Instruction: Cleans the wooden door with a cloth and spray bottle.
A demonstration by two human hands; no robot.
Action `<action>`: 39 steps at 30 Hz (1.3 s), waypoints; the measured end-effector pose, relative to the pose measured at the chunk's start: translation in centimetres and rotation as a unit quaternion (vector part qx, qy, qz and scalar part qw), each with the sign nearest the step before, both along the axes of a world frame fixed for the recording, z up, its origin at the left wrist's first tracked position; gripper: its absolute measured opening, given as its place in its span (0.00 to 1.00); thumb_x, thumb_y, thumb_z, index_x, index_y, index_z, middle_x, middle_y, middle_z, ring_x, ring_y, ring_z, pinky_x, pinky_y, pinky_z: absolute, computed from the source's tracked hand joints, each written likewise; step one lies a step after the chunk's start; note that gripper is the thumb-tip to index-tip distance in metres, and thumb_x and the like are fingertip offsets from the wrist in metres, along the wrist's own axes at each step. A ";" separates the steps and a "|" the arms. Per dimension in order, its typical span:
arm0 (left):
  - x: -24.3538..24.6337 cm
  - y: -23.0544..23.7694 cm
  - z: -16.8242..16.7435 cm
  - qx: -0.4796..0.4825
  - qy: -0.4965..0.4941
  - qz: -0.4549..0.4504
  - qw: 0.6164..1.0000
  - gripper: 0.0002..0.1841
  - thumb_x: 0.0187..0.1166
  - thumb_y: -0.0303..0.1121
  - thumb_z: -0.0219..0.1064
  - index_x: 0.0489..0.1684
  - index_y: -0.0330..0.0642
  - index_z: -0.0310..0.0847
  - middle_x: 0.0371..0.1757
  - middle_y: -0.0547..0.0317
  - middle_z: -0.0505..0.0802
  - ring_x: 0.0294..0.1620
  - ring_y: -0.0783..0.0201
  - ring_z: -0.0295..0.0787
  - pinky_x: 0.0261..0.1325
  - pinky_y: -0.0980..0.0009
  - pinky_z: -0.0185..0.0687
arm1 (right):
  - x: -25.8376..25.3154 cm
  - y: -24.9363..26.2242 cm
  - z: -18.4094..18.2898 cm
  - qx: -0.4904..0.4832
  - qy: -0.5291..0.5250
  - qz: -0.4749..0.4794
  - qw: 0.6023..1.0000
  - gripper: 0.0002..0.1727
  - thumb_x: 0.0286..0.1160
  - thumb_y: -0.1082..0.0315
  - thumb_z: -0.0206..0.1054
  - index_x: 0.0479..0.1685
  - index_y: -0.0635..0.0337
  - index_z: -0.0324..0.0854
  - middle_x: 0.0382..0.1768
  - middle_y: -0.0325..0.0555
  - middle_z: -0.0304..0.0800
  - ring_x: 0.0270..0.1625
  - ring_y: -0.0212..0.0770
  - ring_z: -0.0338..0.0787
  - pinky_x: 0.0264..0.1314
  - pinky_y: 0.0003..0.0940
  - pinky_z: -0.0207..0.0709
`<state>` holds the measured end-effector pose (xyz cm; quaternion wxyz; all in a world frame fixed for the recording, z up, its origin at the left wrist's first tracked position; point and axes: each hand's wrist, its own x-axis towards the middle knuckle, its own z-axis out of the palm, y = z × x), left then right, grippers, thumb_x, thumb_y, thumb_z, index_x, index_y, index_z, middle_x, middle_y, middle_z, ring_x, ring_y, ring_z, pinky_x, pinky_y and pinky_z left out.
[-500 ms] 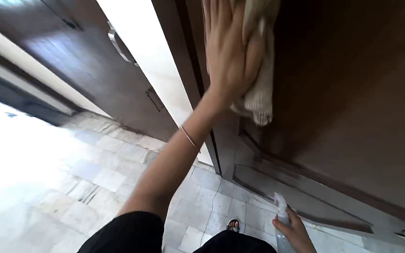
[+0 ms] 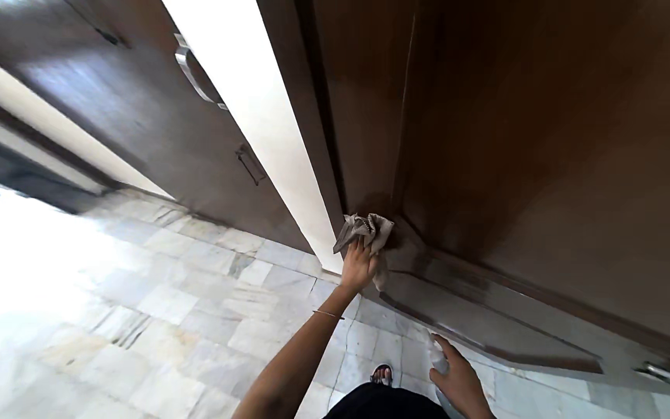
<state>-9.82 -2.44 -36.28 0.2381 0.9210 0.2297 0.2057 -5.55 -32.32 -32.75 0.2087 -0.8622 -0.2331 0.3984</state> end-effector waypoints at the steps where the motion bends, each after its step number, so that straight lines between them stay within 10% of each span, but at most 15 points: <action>1: -0.2 0.2 0.2 -0.003 -0.008 -0.006 1.000 0.28 0.82 0.36 0.49 0.68 0.19 0.78 0.77 0.20 0.76 0.84 0.24 0.65 0.89 0.39 0.46 | -0.1 0.1 -0.4 -0.018 0.005 0.009 1.000 0.40 0.69 0.66 0.72 0.88 0.55 0.66 0.72 0.66 0.81 0.71 0.66 0.82 0.72 0.66 0.70; 10: 1.2 7.7 16.4 0.155 -0.269 -0.031 0.950 0.28 0.84 0.38 0.46 0.59 0.16 0.80 0.68 0.18 0.83 0.80 0.25 0.70 0.90 0.39 0.43 | -0.7 6.3 6.0 0.066 -0.099 0.061 0.991 0.36 0.70 0.65 0.71 0.84 0.52 0.72 0.74 0.60 0.82 0.74 0.61 0.81 0.76 0.62 0.69; 15: 1.9 9.8 32.3 0.225 -0.265 -0.071 0.935 0.28 0.84 0.37 0.47 0.66 0.15 0.76 0.76 0.16 0.75 0.87 0.24 0.59 0.91 0.45 0.46 | -1.5 11.5 15.0 0.315 -0.226 0.028 0.921 0.31 0.65 0.66 0.74 0.73 0.59 0.82 0.53 0.60 0.92 0.55 0.62 0.91 0.58 0.62 0.80; 18: 2.4 10.2 36.3 0.277 -0.267 -0.077 0.920 0.30 0.84 0.39 0.45 0.69 0.20 0.77 0.78 0.16 0.73 0.86 0.27 0.61 0.88 0.47 0.52 | -1.5 14.6 16.9 0.398 -0.279 0.007 0.874 0.32 0.59 0.67 0.75 0.72 0.57 0.82 0.47 0.55 0.92 0.48 0.58 0.91 0.46 0.59 0.80; 28: 1.4 8.4 21.7 0.191 -0.265 -0.081 0.942 0.25 0.84 0.36 0.47 0.51 0.19 0.84 0.62 0.21 0.87 0.76 0.27 0.75 0.85 0.43 0.59 | 2.6 17.1 4.5 0.083 -0.096 -0.011 0.992 0.27 0.74 0.60 0.71 0.72 0.62 0.80 0.73 0.60 0.80 0.72 0.58 0.81 0.74 0.58 0.70; 33: 0.4 3.9 11.7 0.036 -0.174 0.004 0.984 0.27 0.83 0.37 0.45 0.58 0.18 0.81 0.62 0.18 0.84 0.67 0.27 0.82 0.70 0.37 0.72 | 5.2 10.2 -0.9 0.039 -0.089 -0.102 0.990 0.30 0.72 0.63 0.72 0.76 0.60 0.78 0.74 0.64 0.78 0.72 0.62 0.82 0.74 0.62 0.70; 39: 1.7 -2.3 4.7 -0.247 -0.186 0.111 0.944 0.30 0.89 0.34 0.43 0.84 0.18 0.54 0.84 0.19 0.65 0.87 0.34 0.60 0.90 0.47 0.49 | 7.8 -0.3 -3.1 0.038 -0.117 -0.270 0.955 0.31 0.72 0.63 0.73 0.76 0.65 0.75 0.67 0.70 0.83 0.66 0.67 0.85 0.68 0.65 0.75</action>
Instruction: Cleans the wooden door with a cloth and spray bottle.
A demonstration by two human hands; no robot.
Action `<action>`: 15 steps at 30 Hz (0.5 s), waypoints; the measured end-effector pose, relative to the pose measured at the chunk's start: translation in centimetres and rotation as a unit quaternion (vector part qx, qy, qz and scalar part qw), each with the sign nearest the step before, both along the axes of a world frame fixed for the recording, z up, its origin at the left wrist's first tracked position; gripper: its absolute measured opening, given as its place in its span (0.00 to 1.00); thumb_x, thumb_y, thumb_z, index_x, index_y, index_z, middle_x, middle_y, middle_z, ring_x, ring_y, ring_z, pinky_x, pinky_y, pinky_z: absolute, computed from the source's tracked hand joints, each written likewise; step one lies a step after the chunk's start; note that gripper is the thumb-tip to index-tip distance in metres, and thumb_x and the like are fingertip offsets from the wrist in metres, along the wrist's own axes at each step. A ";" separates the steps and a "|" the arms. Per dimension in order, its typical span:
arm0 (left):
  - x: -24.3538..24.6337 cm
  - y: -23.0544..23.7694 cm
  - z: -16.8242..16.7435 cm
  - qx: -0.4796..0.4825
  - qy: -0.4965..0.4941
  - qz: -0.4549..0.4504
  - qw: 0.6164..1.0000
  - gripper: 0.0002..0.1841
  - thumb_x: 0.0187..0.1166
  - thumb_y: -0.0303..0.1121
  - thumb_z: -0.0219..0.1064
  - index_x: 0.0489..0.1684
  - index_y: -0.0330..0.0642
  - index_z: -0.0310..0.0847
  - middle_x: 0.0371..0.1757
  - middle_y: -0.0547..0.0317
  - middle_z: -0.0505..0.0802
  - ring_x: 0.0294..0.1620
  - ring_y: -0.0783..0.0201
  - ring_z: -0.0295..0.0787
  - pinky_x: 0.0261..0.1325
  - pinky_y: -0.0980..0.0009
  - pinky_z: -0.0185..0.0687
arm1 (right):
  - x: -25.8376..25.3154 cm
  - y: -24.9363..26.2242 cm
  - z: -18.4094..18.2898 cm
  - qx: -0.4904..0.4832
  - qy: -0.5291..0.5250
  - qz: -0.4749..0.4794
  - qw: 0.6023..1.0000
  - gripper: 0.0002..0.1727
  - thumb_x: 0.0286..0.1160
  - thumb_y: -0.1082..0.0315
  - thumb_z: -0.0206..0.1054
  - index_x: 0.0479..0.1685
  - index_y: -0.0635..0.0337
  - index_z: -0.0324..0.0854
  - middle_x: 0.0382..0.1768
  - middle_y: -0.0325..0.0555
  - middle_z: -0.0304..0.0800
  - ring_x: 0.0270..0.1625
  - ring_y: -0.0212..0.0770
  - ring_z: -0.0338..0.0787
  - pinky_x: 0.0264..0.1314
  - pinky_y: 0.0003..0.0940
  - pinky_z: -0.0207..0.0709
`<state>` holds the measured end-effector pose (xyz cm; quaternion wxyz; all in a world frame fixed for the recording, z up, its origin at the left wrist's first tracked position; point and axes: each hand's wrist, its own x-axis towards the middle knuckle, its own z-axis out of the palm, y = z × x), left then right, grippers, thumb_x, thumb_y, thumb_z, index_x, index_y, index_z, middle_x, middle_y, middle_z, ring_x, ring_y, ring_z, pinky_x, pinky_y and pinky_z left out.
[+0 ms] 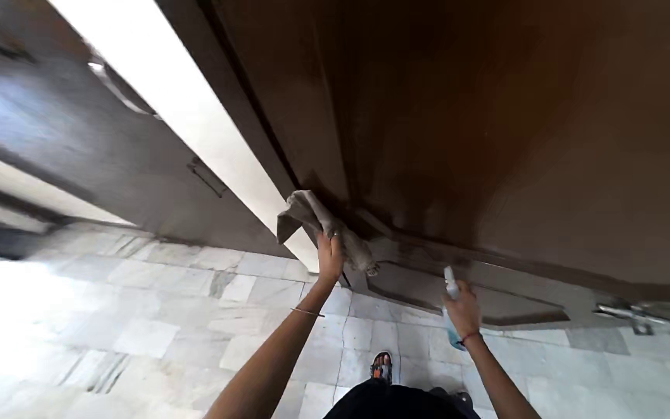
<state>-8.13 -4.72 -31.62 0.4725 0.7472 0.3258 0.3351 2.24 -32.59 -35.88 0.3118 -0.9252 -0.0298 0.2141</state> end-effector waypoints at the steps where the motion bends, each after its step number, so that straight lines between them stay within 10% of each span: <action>1: 0.6 -1.0 -0.6 -0.046 -0.026 0.016 0.998 0.31 0.90 0.35 0.42 0.87 0.20 0.49 0.86 0.22 0.63 0.89 0.38 0.59 0.91 0.50 0.48 | 0.2 -1.8 -0.3 0.012 -0.020 -0.022 0.999 0.32 0.72 0.64 0.73 0.77 0.65 0.75 0.68 0.70 0.82 0.66 0.68 0.85 0.67 0.65 0.76; 8: 3.4 -6.3 0.0 -0.212 -0.014 0.076 0.974 0.30 0.96 0.42 0.33 0.92 0.34 0.45 0.90 0.33 0.59 0.91 0.42 0.54 0.89 0.46 0.50 | 2.1 -12.0 1.1 0.050 -0.119 -0.169 0.977 0.26 0.66 0.71 0.77 0.64 0.76 0.80 0.66 0.80 0.77 0.67 0.73 0.81 0.67 0.68 0.73; 15: 6.9 -11.8 -0.3 -0.356 -0.094 0.118 0.922 0.33 0.94 0.51 0.28 0.86 0.39 0.58 0.83 0.40 0.72 0.80 0.48 0.70 0.76 0.44 0.67 | 3.6 -18.8 2.0 0.068 -0.146 -0.233 0.959 0.28 0.65 0.73 0.78 0.67 0.76 0.79 0.68 0.81 0.75 0.67 0.73 0.80 0.68 0.67 0.72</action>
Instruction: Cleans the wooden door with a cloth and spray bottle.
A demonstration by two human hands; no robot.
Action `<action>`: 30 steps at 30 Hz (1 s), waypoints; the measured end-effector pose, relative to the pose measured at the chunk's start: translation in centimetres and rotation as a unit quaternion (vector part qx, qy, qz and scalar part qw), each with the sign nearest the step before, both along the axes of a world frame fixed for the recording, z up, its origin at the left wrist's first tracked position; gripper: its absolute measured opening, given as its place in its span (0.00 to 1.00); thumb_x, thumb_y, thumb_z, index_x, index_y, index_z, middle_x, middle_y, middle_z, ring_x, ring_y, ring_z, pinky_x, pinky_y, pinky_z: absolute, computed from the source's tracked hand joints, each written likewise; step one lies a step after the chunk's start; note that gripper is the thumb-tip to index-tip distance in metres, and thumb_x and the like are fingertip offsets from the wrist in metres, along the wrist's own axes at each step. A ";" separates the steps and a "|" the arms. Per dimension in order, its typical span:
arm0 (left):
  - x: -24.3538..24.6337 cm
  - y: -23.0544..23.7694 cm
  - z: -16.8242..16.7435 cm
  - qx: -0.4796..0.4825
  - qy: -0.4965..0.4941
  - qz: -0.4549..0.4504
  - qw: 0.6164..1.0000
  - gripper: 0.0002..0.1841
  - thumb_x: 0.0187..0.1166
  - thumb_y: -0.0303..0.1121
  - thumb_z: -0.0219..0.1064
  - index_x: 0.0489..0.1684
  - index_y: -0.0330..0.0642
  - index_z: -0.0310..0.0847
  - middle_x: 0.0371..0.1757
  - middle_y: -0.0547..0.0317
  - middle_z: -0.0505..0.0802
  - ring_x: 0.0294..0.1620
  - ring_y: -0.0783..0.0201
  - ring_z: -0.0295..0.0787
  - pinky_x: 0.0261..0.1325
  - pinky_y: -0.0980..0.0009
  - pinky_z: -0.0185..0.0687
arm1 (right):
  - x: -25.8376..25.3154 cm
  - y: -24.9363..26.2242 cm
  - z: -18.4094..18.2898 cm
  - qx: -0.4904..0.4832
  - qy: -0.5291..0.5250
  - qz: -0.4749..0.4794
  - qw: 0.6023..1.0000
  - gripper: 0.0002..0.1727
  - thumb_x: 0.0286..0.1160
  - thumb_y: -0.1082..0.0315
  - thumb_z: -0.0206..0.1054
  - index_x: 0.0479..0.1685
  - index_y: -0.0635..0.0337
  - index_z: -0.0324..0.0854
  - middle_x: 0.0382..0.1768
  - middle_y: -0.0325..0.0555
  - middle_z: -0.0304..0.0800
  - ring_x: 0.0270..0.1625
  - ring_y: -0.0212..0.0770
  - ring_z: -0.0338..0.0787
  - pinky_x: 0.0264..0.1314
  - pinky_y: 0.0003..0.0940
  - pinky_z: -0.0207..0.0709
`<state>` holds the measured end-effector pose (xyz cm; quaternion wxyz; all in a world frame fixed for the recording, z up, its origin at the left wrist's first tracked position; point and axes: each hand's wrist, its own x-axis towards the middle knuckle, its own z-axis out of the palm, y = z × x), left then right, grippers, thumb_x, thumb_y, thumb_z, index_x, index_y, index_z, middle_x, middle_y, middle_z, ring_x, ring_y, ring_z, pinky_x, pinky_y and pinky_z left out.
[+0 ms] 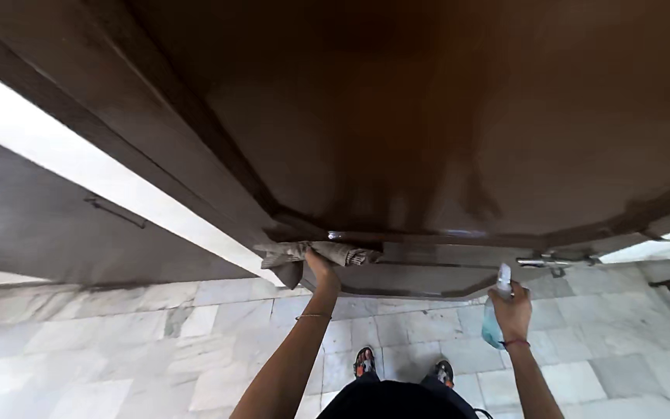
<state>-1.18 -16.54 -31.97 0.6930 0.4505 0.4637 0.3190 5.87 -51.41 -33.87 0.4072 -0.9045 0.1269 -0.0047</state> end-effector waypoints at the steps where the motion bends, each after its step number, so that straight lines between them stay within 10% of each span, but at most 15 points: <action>1: 0.5 -0.9 0.1 -0.021 -0.011 0.009 1.000 0.33 0.94 0.52 0.27 0.86 0.39 0.58 0.83 0.40 0.72 0.80 0.48 0.69 0.76 0.45 0.67 | 0.1 -0.9 0.0 0.003 0.002 -0.003 1.000 0.28 0.65 0.74 0.78 0.66 0.77 0.79 0.68 0.81 0.75 0.67 0.73 0.80 0.68 0.66 0.72; 18: 9.7 -19.5 -2.1 -0.233 -0.068 0.019 0.970 0.35 0.92 0.56 0.26 0.85 0.40 0.57 0.80 0.40 0.71 0.74 0.49 0.71 0.71 0.46 0.70 | -5.9 -19.8 -8.5 0.112 0.189 -0.060 0.974 0.35 0.66 0.74 0.74 0.76 0.75 0.71 0.59 0.76 0.83 0.60 0.66 0.84 0.64 0.64 0.72; 30: 14.4 -31.8 -2.3 -0.320 -0.087 -0.002 0.944 0.34 0.94 0.56 0.28 0.91 0.43 0.48 0.91 0.43 0.59 0.87 0.47 0.59 0.82 0.45 0.61 | -5.9 -26.8 -9.9 0.117 0.183 -0.081 0.973 0.34 0.62 0.73 0.75 0.72 0.78 0.73 0.57 0.77 0.84 0.59 0.66 0.83 0.63 0.64 0.72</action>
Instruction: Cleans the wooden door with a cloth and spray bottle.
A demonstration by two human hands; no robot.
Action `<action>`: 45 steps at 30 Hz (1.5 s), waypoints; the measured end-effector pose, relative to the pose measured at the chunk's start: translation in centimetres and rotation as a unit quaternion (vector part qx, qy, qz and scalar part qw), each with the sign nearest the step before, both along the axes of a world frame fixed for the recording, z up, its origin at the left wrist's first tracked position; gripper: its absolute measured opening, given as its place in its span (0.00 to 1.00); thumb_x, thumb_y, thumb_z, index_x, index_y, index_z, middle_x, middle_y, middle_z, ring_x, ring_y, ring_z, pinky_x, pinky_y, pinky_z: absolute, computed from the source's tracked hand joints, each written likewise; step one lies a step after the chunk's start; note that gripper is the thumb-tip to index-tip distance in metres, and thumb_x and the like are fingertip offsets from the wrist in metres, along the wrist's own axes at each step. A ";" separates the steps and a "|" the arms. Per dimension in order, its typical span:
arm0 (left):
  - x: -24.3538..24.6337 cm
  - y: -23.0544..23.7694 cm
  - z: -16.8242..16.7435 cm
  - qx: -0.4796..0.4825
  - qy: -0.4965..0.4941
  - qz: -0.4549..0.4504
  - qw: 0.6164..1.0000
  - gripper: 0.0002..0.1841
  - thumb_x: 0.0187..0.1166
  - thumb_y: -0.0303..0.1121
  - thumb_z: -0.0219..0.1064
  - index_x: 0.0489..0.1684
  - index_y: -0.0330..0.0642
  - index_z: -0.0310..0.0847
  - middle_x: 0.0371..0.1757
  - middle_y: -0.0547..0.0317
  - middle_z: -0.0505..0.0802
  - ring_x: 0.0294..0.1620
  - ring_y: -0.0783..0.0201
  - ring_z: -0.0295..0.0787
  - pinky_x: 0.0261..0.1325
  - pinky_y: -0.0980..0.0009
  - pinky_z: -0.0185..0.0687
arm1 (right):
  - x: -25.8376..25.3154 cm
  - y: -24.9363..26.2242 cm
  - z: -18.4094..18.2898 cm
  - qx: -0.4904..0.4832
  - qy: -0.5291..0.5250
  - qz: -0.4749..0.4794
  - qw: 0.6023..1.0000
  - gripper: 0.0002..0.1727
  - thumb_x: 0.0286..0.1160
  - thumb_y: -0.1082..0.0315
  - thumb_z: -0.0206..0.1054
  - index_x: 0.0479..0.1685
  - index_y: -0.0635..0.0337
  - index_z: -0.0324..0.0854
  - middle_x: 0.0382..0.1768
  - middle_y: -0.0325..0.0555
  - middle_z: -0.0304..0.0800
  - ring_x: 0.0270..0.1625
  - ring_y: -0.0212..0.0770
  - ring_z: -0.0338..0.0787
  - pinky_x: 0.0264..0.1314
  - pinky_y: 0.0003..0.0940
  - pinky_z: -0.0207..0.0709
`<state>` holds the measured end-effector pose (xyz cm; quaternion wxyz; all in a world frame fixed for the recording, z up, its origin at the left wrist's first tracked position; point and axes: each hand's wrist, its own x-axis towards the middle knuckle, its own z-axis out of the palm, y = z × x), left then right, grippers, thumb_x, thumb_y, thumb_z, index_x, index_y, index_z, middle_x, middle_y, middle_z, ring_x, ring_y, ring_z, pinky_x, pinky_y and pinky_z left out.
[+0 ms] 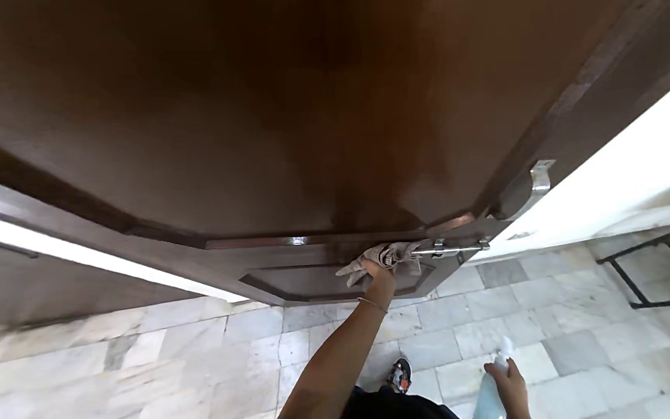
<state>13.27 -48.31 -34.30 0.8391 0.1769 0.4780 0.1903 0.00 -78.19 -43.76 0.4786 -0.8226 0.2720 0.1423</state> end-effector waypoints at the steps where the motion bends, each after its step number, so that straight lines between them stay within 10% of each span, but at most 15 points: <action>1: 0.2 -0.8 0.2 -0.005 -0.003 -0.009 1.000 0.34 0.94 0.56 0.28 0.91 0.43 0.48 0.90 0.43 0.59 0.86 0.47 0.59 0.81 0.46 0.61 | 0.0 -0.1 0.1 0.002 0.004 -0.001 1.000 0.34 0.62 0.74 0.75 0.73 0.78 0.73 0.57 0.77 0.83 0.59 0.66 0.83 0.63 0.64 0.72; 10: 0.3 -2.6 1.6 -0.024 -0.043 -0.094 0.994 0.27 0.96 0.45 0.34 0.87 0.41 0.54 0.84 0.42 0.67 0.77 0.50 0.68 0.76 0.51 0.66 | -0.6 -0.7 -0.2 0.021 0.018 0.006 1.000 0.34 0.64 0.73 0.73 0.73 0.80 0.71 0.60 0.76 0.82 0.61 0.62 0.83 0.66 0.59 0.74; 14: 0.5 0.1 1.0 -0.084 -0.054 -0.039 0.994 0.25 0.92 0.52 0.34 0.63 0.43 0.70 0.49 0.51 0.82 0.45 0.59 0.79 0.46 0.62 0.78 | -0.2 -0.2 -0.3 0.017 0.025 0.029 0.999 0.35 0.65 0.71 0.73 0.74 0.78 0.70 0.60 0.74 0.82 0.60 0.59 0.83 0.65 0.57 0.75; 18: -1.4 3.7 3.8 -0.105 -0.030 -0.015 0.994 0.26 0.92 0.52 0.34 0.64 0.42 0.69 0.50 0.50 0.82 0.43 0.60 0.79 0.42 0.65 0.78 | 0.9 1.9 0.2 0.005 0.035 0.052 0.998 0.34 0.66 0.72 0.72 0.75 0.77 0.70 0.61 0.74 0.82 0.62 0.60 0.83 0.66 0.58 0.74; 21: -4.8 7.5 6.7 -0.058 -0.039 -0.022 0.997 0.29 0.94 0.49 0.30 0.81 0.36 0.58 0.74 0.43 0.76 0.65 0.54 0.76 0.66 0.56 0.73 | 1.8 4.4 0.2 0.006 0.032 0.080 0.996 0.34 0.67 0.73 0.72 0.74 0.79 0.70 0.60 0.77 0.82 0.61 0.63 0.82 0.66 0.61 0.72; 25: -7.0 14.8 6.6 0.007 -0.045 0.011 0.999 0.29 0.92 0.53 0.29 0.67 0.42 0.67 0.53 0.51 0.82 0.49 0.59 0.80 0.50 0.58 0.79 | 1.9 8.7 -0.1 0.024 0.007 0.096 0.995 0.32 0.66 0.74 0.73 0.72 0.77 0.73 0.55 0.74 0.83 0.56 0.61 0.83 0.61 0.60 0.73; 34: -16.4 36.7 9.6 0.218 -0.055 0.116 0.967 0.30 0.92 0.50 0.26 0.69 0.37 0.66 0.56 0.48 0.81 0.52 0.58 0.79 0.56 0.54 0.78 | -0.5 20.7 -0.5 0.043 0.014 0.124 0.991 0.32 0.66 0.75 0.74 0.73 0.77 0.72 0.58 0.75 0.83 0.60 0.63 0.83 0.65 0.61 0.72; 38: -19.7 47.5 14.3 0.255 -0.078 0.192 0.944 0.28 0.89 0.56 0.24 0.52 0.47 0.67 0.39 0.57 0.80 0.38 0.63 0.79 0.42 0.59 0.81 | -1.5 25.0 -0.8 0.056 0.014 0.121 0.991 0.33 0.65 0.75 0.74 0.74 0.77 0.72 0.58 0.75 0.84 0.60 0.62 0.83 0.64 0.60 0.73; 43: -18.5 49.8 17.1 0.289 -0.122 0.227 0.922 0.21 0.90 0.53 0.30 0.40 0.53 0.65 0.28 0.65 0.78 0.27 0.71 0.77 0.30 0.70 0.78 | -2.4 28.8 -0.8 0.057 0.017 0.108 0.992 0.32 0.67 0.74 0.75 0.72 0.78 0.73 0.60 0.77 0.82 0.63 0.65 0.82 0.66 0.61 0.72; 45: -17.6 48.1 15.3 0.346 -0.098 0.212 0.909 0.26 0.92 0.53 0.27 0.56 0.50 0.69 0.43 0.62 0.82 0.43 0.69 0.82 0.47 0.64 0.82 | -2.7 29.4 -0.6 0.058 0.013 0.100 0.993 0.31 0.67 0.74 0.74 0.71 0.78 0.74 0.59 0.76 0.82 0.61 0.63 0.82 0.64 0.60 0.72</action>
